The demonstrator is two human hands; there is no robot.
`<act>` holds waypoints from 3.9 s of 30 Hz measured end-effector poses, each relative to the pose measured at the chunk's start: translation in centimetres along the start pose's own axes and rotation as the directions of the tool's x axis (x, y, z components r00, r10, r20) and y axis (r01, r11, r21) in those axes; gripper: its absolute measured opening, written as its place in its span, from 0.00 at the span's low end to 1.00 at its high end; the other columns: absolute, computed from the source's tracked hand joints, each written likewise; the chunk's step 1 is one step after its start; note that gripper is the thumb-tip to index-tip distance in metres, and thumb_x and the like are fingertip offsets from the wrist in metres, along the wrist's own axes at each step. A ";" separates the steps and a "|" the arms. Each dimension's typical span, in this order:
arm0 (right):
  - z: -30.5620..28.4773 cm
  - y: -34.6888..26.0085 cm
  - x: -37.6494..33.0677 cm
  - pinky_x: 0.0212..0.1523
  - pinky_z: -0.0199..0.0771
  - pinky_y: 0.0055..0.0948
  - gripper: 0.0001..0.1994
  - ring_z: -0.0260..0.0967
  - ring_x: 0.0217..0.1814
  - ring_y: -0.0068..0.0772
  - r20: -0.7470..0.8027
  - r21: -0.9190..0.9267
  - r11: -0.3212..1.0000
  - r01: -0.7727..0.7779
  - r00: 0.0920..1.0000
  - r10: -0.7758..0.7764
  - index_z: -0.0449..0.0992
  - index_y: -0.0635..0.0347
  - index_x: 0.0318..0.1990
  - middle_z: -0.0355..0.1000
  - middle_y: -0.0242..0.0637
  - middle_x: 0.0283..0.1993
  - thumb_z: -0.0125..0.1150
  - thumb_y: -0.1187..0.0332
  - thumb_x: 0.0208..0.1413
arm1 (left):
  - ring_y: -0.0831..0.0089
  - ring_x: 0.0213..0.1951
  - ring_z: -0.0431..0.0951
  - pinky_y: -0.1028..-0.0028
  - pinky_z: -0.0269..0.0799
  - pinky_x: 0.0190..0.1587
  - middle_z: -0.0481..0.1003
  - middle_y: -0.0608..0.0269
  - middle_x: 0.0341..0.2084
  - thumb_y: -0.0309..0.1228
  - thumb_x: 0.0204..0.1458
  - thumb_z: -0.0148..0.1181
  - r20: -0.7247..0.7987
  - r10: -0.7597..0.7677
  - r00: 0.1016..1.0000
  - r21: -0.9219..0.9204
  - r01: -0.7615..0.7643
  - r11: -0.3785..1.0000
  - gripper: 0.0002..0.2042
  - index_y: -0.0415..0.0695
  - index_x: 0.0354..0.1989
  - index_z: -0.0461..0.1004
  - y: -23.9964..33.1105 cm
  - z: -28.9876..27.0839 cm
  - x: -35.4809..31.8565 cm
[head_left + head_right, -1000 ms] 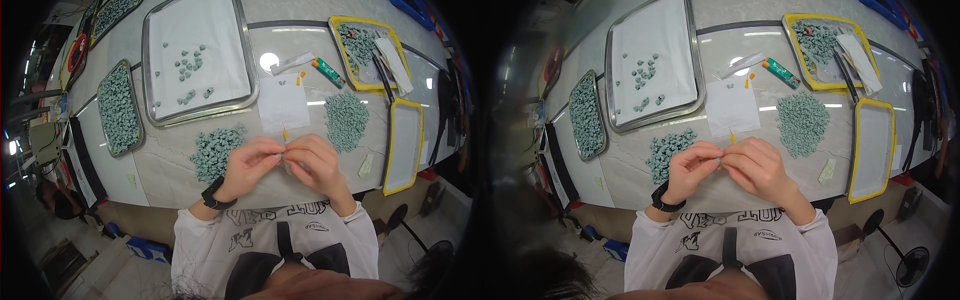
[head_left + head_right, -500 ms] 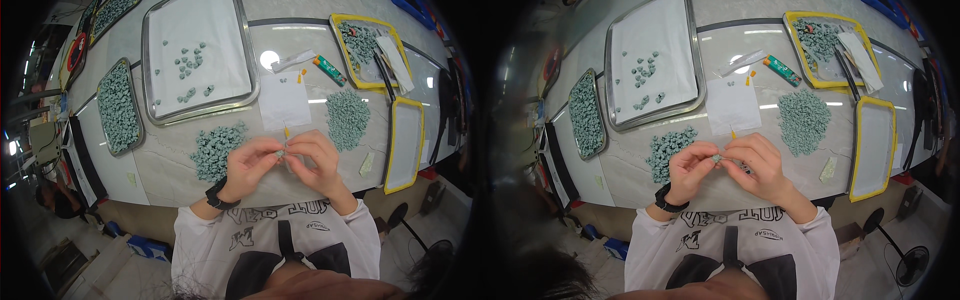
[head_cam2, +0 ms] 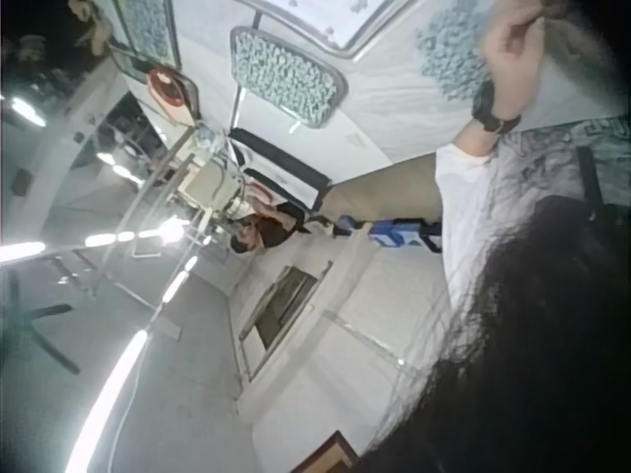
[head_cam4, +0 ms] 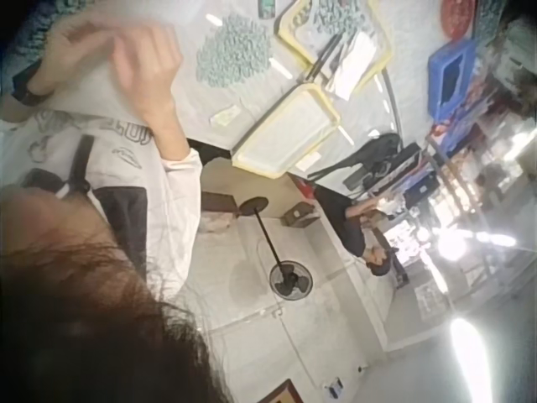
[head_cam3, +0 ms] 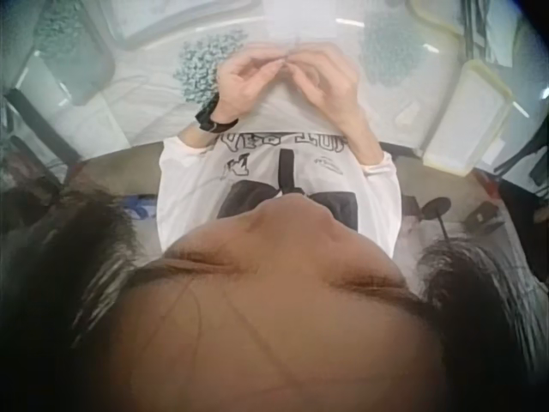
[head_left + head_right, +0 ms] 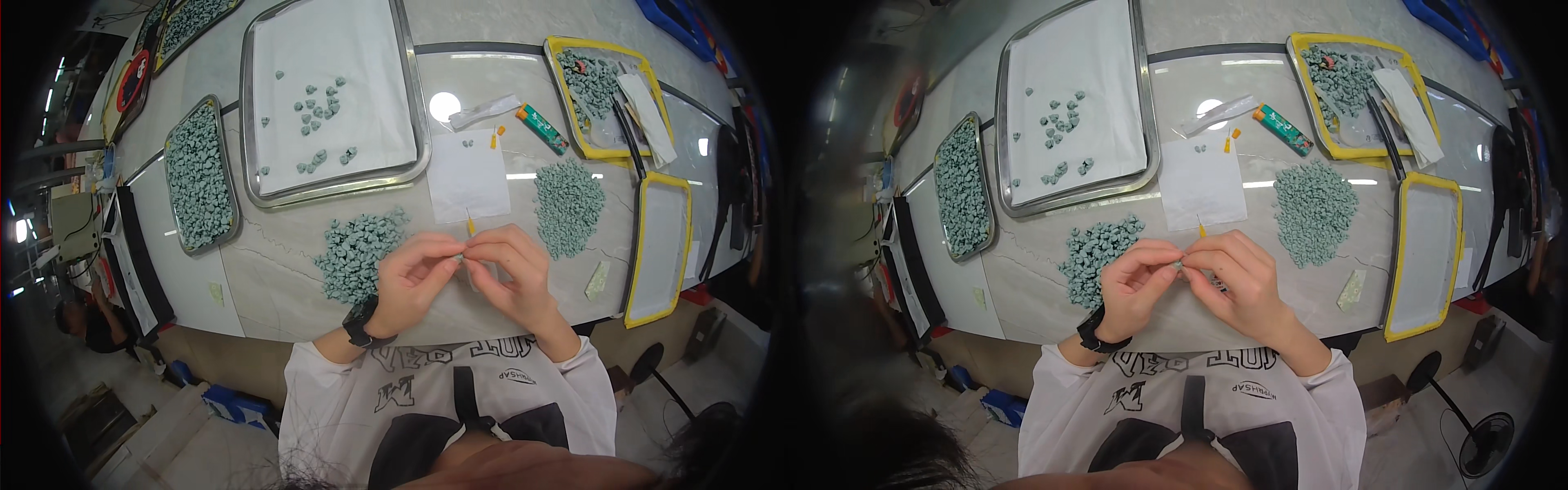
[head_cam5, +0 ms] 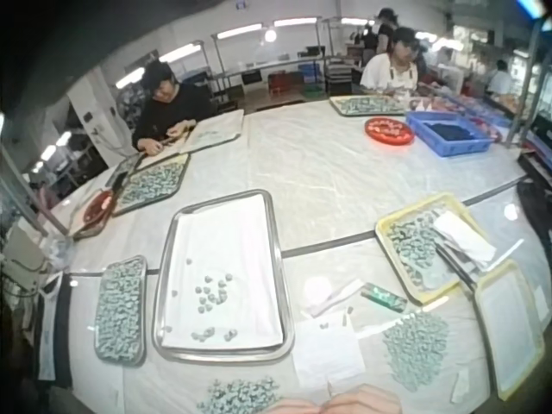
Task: The person applies glue to small components using a squeeze bottle and joins the pieces together by hand.
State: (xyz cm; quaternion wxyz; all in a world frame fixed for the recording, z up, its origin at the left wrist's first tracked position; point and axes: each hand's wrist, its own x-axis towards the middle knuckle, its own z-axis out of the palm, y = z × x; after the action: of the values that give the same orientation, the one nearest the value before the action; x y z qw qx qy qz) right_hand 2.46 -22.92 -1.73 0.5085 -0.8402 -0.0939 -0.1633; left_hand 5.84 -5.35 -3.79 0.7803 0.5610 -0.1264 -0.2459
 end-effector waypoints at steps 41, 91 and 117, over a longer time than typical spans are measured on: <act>-3.2 -10.4 -0.9 0.49 0.65 0.47 0.11 0.65 0.46 0.48 -0.085 0.996 0.020 0.084 0.996 0.024 0.63 0.54 0.39 0.73 0.47 0.38 0.38 0.58 0.65 | 0.67 0.51 0.73 0.74 0.73 0.48 0.68 0.50 0.54 0.16 0.50 0.56 -0.091 0.164 0.982 0.584 -0.080 0.808 0.22 0.34 0.56 0.67 6.4 -6.2 4.1; 0.7 0.3 -1.6 0.32 0.75 0.35 0.26 0.74 0.36 0.45 -0.078 0.464 0.878 0.118 0.993 -0.092 0.72 0.64 0.38 0.75 0.39 0.27 0.51 0.45 0.58 | 0.71 0.40 0.76 0.73 0.75 0.46 0.71 0.54 0.44 0.15 0.51 0.54 0.122 -0.273 0.954 -0.280 0.296 0.913 0.15 0.34 0.48 0.68 0.8 -2.2 -0.3; 1.1 0.3 -1.8 0.34 0.78 0.34 0.19 0.76 0.42 0.47 -0.063 0.392 0.919 0.046 0.998 -0.024 0.75 0.65 0.33 0.75 0.41 0.29 0.49 0.55 0.60 | 0.72 0.43 0.77 0.74 0.76 0.46 0.72 0.56 0.43 0.14 0.51 0.55 0.110 -0.186 0.976 -0.216 0.206 0.954 0.14 0.32 0.47 0.69 0.5 -2.1 -0.3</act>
State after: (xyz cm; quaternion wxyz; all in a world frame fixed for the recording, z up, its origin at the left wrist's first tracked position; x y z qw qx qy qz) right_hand 1.04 -22.07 -3.13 0.6664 -0.7141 -0.1254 -0.1739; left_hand 6.69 -3.30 -4.05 0.8045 0.4666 -0.0755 -0.3596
